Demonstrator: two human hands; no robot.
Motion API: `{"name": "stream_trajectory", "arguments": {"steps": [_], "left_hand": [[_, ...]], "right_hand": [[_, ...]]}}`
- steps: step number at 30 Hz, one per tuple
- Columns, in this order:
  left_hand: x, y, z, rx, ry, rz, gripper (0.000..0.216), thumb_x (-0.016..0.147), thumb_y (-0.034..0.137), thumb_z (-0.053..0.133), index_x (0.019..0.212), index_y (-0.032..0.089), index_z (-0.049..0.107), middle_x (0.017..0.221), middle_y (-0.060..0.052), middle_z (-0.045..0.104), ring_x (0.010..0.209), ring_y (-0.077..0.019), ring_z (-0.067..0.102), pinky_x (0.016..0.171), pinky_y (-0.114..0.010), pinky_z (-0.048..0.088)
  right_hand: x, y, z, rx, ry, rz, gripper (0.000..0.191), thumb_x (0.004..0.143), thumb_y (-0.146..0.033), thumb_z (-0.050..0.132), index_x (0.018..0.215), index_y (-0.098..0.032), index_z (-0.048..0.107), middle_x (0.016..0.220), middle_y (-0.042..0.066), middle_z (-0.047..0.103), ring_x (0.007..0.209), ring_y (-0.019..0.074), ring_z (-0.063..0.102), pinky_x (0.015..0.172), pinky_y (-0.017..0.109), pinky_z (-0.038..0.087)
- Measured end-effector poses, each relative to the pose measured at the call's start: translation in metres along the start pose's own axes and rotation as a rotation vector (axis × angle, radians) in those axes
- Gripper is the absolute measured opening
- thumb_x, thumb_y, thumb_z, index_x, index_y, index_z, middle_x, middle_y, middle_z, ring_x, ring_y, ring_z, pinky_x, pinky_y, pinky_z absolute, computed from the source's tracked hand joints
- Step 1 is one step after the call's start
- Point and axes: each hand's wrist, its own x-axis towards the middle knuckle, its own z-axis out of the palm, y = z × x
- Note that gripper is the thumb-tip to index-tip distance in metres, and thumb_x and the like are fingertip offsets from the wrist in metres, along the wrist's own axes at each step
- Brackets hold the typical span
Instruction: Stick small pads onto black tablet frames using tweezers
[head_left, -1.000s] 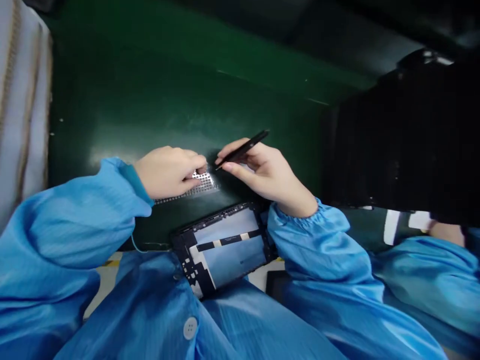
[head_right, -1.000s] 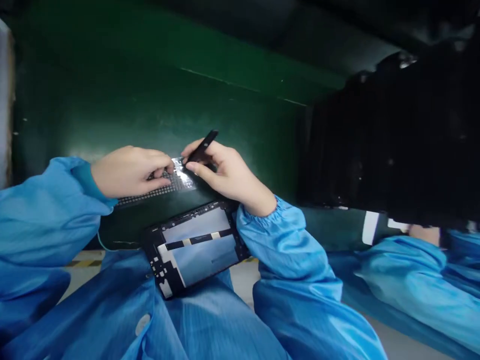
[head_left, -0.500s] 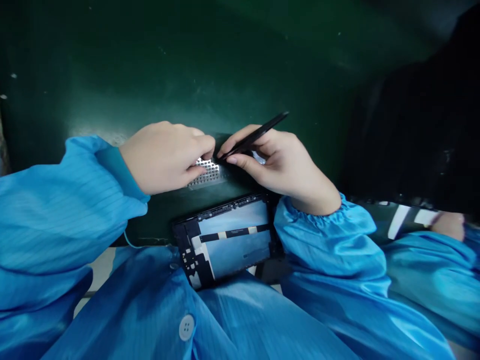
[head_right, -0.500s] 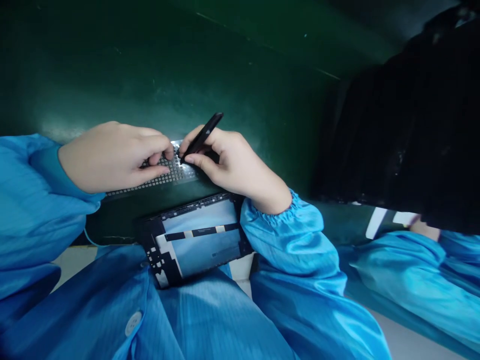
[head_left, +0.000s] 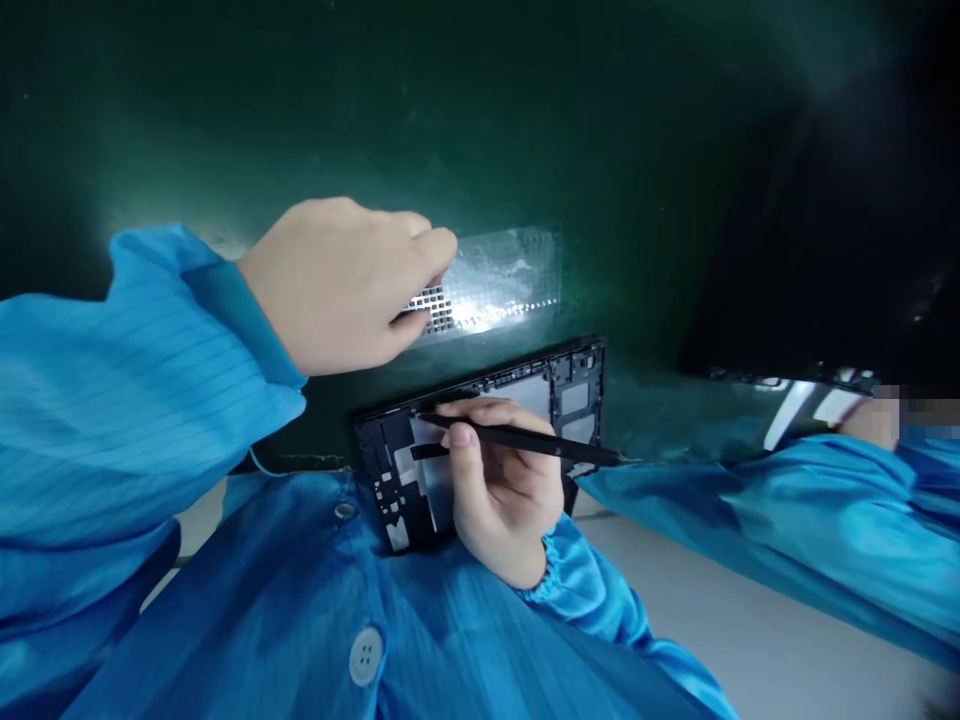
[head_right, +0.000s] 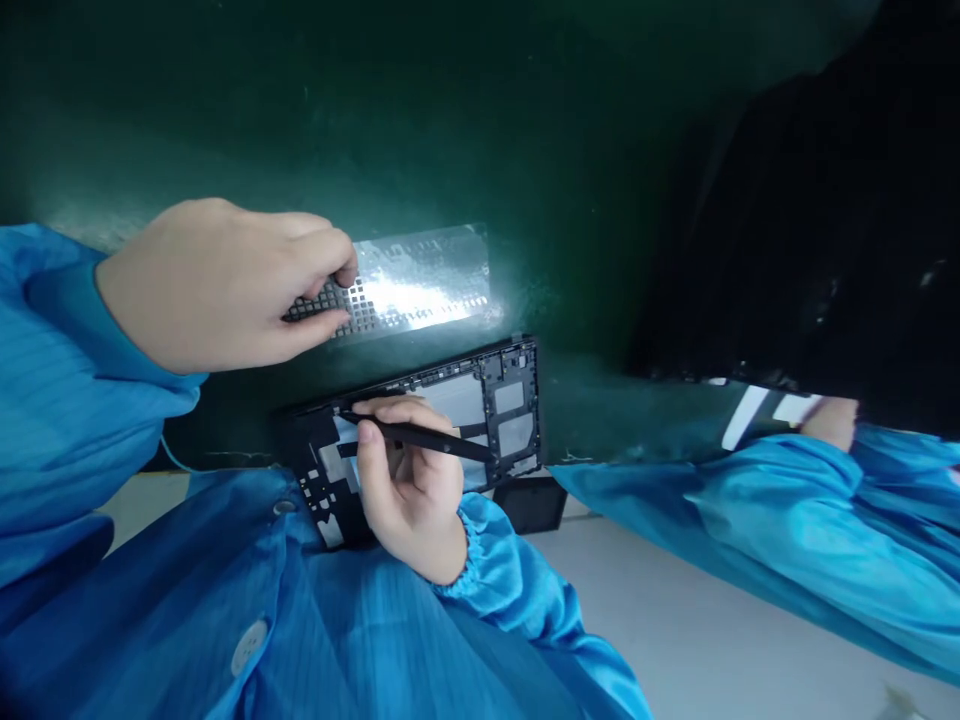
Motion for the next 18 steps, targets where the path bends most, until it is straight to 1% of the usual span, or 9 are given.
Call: {"name": "stream_trajectory", "arguments": {"steps": [2,5,8,10,12,14,16,18], "left_hand": [[0.000,0.001,0.000,-0.011,0.011,0.001,0.033,0.105,0.031,0.051,0.127,0.017,0.071,0.113,-0.009,0.078,0.094,-0.0310,0.077,0.091,-0.048,0.063],[0.000,0.002,0.002,-0.023,0.028,-0.008,0.031,0.105,0.030,0.053,0.126,0.016,0.072,0.112,-0.008,0.078,0.097,-0.0327,0.078,0.096,-0.053,0.064],[0.001,0.001,0.003,-0.040,0.031,-0.018,0.032,0.104,0.030,0.055,0.124,0.015,0.073,0.111,-0.009,0.078,0.104,-0.0343,0.079,0.102,-0.055,0.064],[0.002,0.000,0.004,-0.060,0.036,-0.028,0.032,0.102,0.029,0.057,0.124,0.016,0.075,0.109,-0.008,0.078,0.111,-0.0348,0.079,0.107,-0.055,0.062],[0.003,-0.003,0.004,-0.103,0.037,-0.040,0.031,0.099,0.029,0.060,0.123,0.019,0.077,0.107,-0.006,0.078,0.117,-0.0336,0.078,0.113,-0.054,0.059],[0.004,-0.006,0.005,-0.143,0.020,-0.042,0.029,0.096,0.030,0.065,0.121,0.021,0.078,0.107,-0.004,0.078,0.121,-0.0323,0.076,0.118,-0.053,0.056],[0.005,-0.009,0.006,-0.129,0.006,-0.022,0.029,0.094,0.033,0.068,0.118,0.021,0.078,0.109,-0.004,0.079,0.121,-0.0324,0.076,0.116,-0.054,0.056],[0.005,-0.011,0.007,-0.074,0.011,0.008,0.030,0.094,0.038,0.067,0.114,0.019,0.078,0.106,-0.005,0.078,0.116,-0.0326,0.077,0.111,-0.054,0.059]], "right_hand": [[0.003,0.006,0.005,-0.024,0.004,-0.051,0.029,0.104,-0.005,0.067,0.124,-0.026,0.068,0.110,0.004,0.077,0.107,0.0162,0.081,0.093,0.035,0.071],[0.006,0.007,0.005,-0.051,-0.012,-0.101,0.033,0.102,-0.001,0.067,0.125,-0.024,0.067,0.108,0.004,0.076,0.106,0.0156,0.080,0.092,0.033,0.070],[0.004,-0.001,0.000,-0.170,-0.054,-0.129,0.034,0.100,-0.001,0.069,0.125,-0.023,0.068,0.109,0.006,0.077,0.106,0.0179,0.080,0.094,0.037,0.070],[0.010,-0.010,-0.008,-0.246,-0.110,-0.110,0.034,0.099,-0.002,0.072,0.126,-0.024,0.069,0.112,0.007,0.079,0.107,0.0197,0.081,0.095,0.039,0.070],[0.030,-0.017,-0.018,-0.273,-0.185,-0.088,0.032,0.100,-0.006,0.075,0.126,-0.025,0.071,0.116,0.006,0.082,0.108,0.0203,0.082,0.097,0.039,0.071],[0.064,-0.018,-0.027,-0.267,-0.264,-0.089,0.025,0.103,-0.013,0.077,0.124,-0.026,0.073,0.117,0.004,0.084,0.109,0.0203,0.083,0.100,0.040,0.071],[0.102,-0.012,-0.033,-0.254,-0.353,-0.094,0.016,0.104,-0.024,0.079,0.119,-0.027,0.074,0.116,0.003,0.085,0.109,0.0217,0.083,0.103,0.043,0.071],[0.135,-0.002,-0.036,-0.224,-0.446,-0.096,0.016,0.103,-0.037,0.081,0.115,-0.028,0.075,0.113,0.003,0.084,0.108,0.0240,0.083,0.102,0.046,0.071]]}}
